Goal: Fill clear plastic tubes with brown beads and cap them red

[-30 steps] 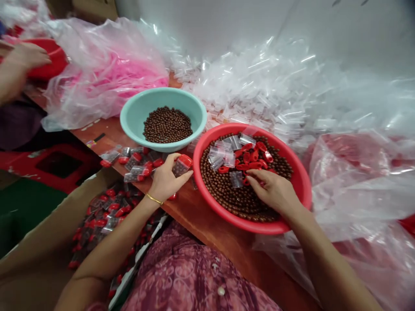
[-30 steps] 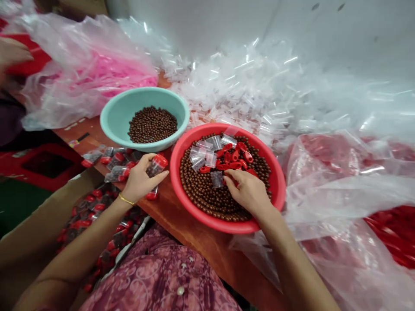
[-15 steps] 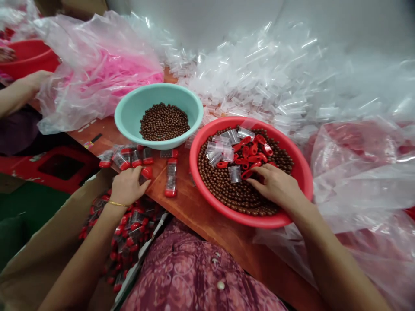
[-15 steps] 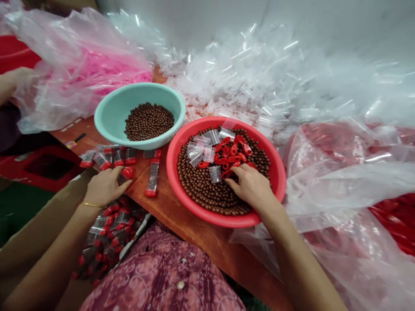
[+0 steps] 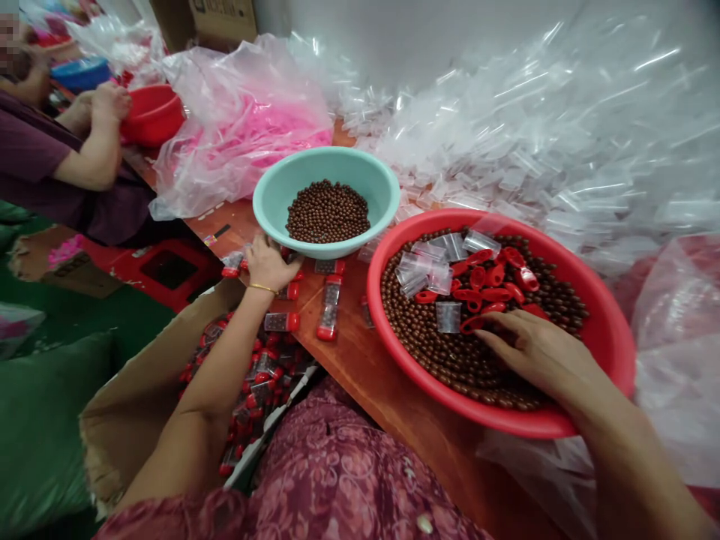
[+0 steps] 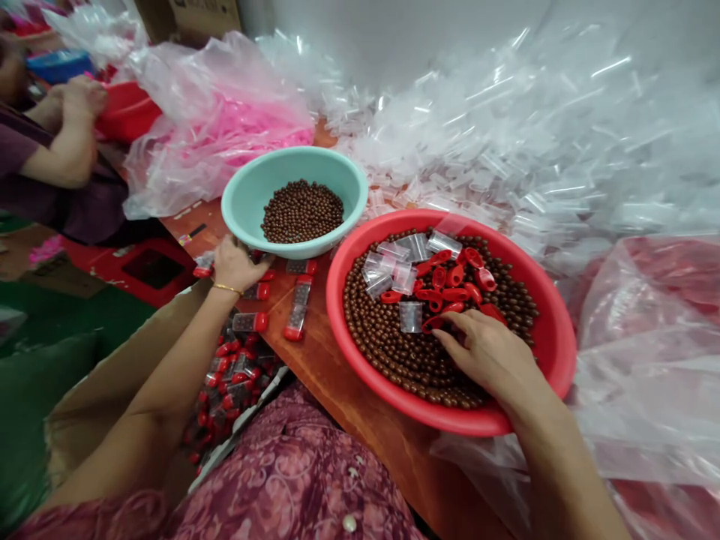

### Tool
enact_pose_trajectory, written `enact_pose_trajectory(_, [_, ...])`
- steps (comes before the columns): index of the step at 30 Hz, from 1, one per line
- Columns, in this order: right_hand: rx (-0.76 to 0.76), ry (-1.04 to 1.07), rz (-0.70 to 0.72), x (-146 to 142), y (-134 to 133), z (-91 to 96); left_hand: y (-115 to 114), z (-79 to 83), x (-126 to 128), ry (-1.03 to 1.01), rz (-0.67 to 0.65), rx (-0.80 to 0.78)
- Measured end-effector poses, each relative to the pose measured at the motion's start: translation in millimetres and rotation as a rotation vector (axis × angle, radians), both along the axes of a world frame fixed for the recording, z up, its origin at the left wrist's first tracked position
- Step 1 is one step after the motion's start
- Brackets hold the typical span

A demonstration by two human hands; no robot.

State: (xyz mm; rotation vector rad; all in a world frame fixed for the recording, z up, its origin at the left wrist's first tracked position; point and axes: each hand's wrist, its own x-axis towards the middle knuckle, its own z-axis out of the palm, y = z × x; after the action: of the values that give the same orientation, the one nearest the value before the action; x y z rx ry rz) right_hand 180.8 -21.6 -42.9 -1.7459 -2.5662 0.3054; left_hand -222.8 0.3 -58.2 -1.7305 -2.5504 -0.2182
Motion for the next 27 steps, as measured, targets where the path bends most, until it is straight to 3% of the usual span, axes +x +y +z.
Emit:
enact_pose_trajectory(5, [-0.066, 0.062, -0.031, 3, 2, -3.3, 13, 4.4, -58, -0.076, -0.026, -0.207])
enact_pose_trajectory(9, [-0.114, 0.054, -0.076, 2, 3, 0.3, -2, -6.7, -72, -0.122, -0.037, -0.243])
enact_pose_trajectory(11, [-0.167, 0.041, -0.096, 0, 3, 5.0, -23, -14.4, -68, -0.116, -0.038, -0.17])
enact_pose_trajectory(14, [-0.257, 0.0, -0.163, -3, 3, 11.4, -73, -26.1, -62, -0.131, 0.025, -0.068])
enact_pose_trajectory(18, [-0.265, -0.035, -0.164, -4, 2, 12.8, -146, -39.2, -67, -0.12, 0.183, -0.16])
enact_pose_trajectory(20, [-0.236, -0.028, -0.14, -3, 3, 11.3, -164, -40.7, -73, -0.091, 0.246, -0.173])
enact_pose_trajectory(23, [-0.227, -0.022, -0.128, -3, 4, 10.1, -147, -31.2, -74, -0.081, 0.176, -0.078])
enact_pose_trajectory(27, [-0.222, 0.014, -0.147, -5, 3, 11.6, -64, -8.6, -58, -0.079, -0.075, 0.019])
